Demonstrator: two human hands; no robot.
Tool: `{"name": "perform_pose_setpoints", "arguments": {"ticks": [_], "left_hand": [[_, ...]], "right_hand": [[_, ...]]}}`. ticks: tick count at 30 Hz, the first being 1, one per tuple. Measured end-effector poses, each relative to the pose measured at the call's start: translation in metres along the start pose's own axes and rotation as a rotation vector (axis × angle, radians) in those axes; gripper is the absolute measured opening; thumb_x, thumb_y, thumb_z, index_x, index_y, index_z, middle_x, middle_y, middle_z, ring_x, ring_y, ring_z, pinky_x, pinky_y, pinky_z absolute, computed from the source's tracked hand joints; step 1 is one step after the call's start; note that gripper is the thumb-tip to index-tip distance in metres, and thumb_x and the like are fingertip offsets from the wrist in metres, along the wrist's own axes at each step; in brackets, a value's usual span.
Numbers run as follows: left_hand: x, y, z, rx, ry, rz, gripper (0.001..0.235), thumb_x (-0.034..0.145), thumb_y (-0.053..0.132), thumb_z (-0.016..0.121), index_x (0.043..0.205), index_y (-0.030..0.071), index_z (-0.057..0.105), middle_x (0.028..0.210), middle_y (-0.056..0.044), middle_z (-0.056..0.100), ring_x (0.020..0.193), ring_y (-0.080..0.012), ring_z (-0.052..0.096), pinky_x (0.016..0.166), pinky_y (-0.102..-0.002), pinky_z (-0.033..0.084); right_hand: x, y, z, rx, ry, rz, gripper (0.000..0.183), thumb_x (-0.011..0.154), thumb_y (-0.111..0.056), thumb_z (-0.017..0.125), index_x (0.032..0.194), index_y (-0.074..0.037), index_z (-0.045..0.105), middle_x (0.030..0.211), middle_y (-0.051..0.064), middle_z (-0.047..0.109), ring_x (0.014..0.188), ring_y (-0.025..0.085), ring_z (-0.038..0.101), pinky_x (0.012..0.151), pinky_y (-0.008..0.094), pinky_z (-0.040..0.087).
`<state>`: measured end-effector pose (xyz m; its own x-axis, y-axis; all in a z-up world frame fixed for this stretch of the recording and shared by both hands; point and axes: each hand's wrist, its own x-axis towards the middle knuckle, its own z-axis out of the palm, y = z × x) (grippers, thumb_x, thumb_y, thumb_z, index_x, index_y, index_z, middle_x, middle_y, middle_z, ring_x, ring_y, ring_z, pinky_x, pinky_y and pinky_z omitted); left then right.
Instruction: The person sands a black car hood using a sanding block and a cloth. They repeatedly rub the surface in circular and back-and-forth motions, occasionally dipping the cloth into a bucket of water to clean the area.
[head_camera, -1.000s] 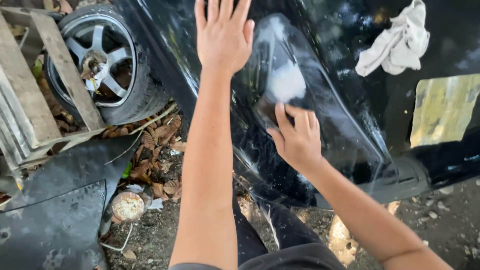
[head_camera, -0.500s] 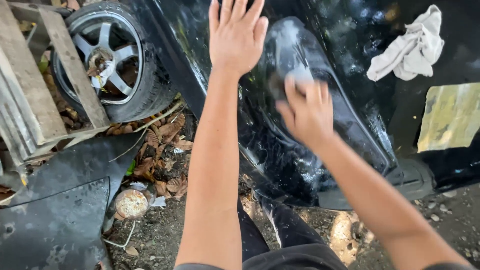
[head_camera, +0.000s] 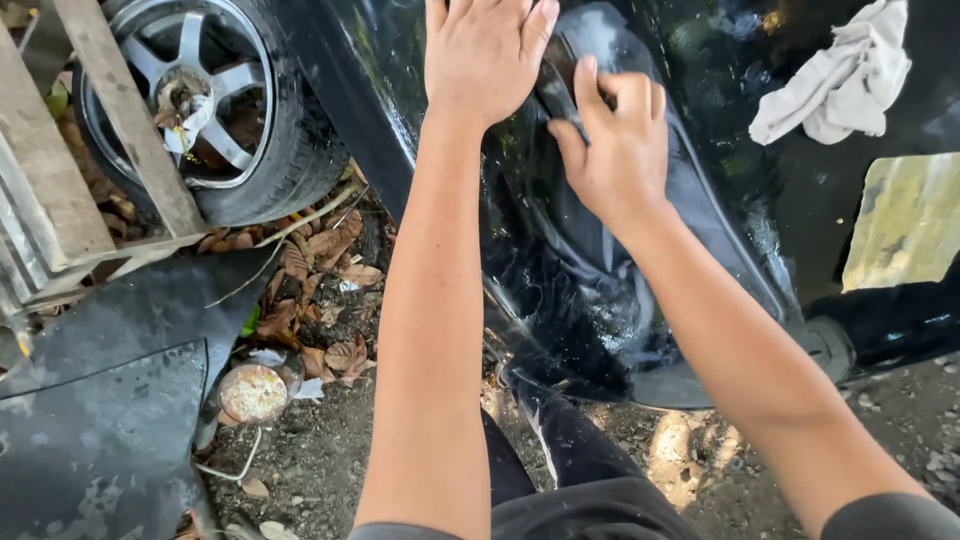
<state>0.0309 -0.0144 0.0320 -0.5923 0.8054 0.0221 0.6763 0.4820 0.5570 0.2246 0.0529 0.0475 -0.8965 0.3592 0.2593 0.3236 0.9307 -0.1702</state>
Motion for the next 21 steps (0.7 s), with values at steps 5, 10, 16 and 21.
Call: {"name": "perform_pose_setpoints", "arguments": {"ticks": [5, 10, 16, 21], "left_hand": [[0.012, -0.017, 0.024, 0.025, 0.223, 0.09, 0.05, 0.11, 0.047, 0.037, 0.146, 0.019, 0.057, 0.15, -0.009, 0.053, 0.146, -0.0325, 0.037, 0.124, -0.053, 0.013], [0.005, -0.009, 0.025, 0.057, 0.327, 0.182, 0.055, 0.11, 0.05, 0.04, 0.149, 0.015, 0.055, 0.154, -0.012, 0.05, 0.147, -0.0341, 0.035, 0.123, -0.054, 0.013], [0.011, -0.017, 0.029, 0.071, 0.213, 0.095, 0.056, 0.11, 0.05, 0.036, 0.154, 0.018, 0.049, 0.161, -0.011, 0.041, 0.151, -0.0365, 0.025, 0.124, -0.056, 0.009], [0.007, -0.002, 0.011, 0.07, 0.119, 0.11, 0.056, 0.111, 0.049, 0.034, 0.155, 0.017, 0.047, 0.161, -0.012, 0.038, 0.152, -0.037, 0.022, 0.123, -0.056, 0.008]], "right_hand": [[-0.064, -0.018, -0.015, 0.052, -0.003, -0.098, 0.061, 0.086, -0.022, 0.08, 0.141, -0.005, 0.059, 0.115, 0.016, 0.056, 0.102, 0.037, 0.053, 0.088, 0.049, 0.047], [-0.006, 0.0, -0.002, -0.017, -0.032, 0.015, 0.061, 0.094, -0.025, 0.082, 0.146, -0.004, 0.06, 0.115, 0.017, 0.057, 0.103, 0.038, 0.054, 0.089, 0.049, 0.048], [-0.053, -0.016, -0.013, 0.018, 0.074, -0.081, 0.063, 0.091, -0.025, 0.083, 0.144, -0.003, 0.057, 0.116, 0.015, 0.057, 0.103, 0.038, 0.054, 0.094, 0.05, 0.047], [-0.006, 0.006, -0.004, 0.034, 0.011, 0.053, 0.06, 0.096, -0.023, 0.083, 0.146, -0.002, 0.058, 0.116, 0.017, 0.059, 0.106, 0.039, 0.055, 0.093, 0.049, 0.047]]}}
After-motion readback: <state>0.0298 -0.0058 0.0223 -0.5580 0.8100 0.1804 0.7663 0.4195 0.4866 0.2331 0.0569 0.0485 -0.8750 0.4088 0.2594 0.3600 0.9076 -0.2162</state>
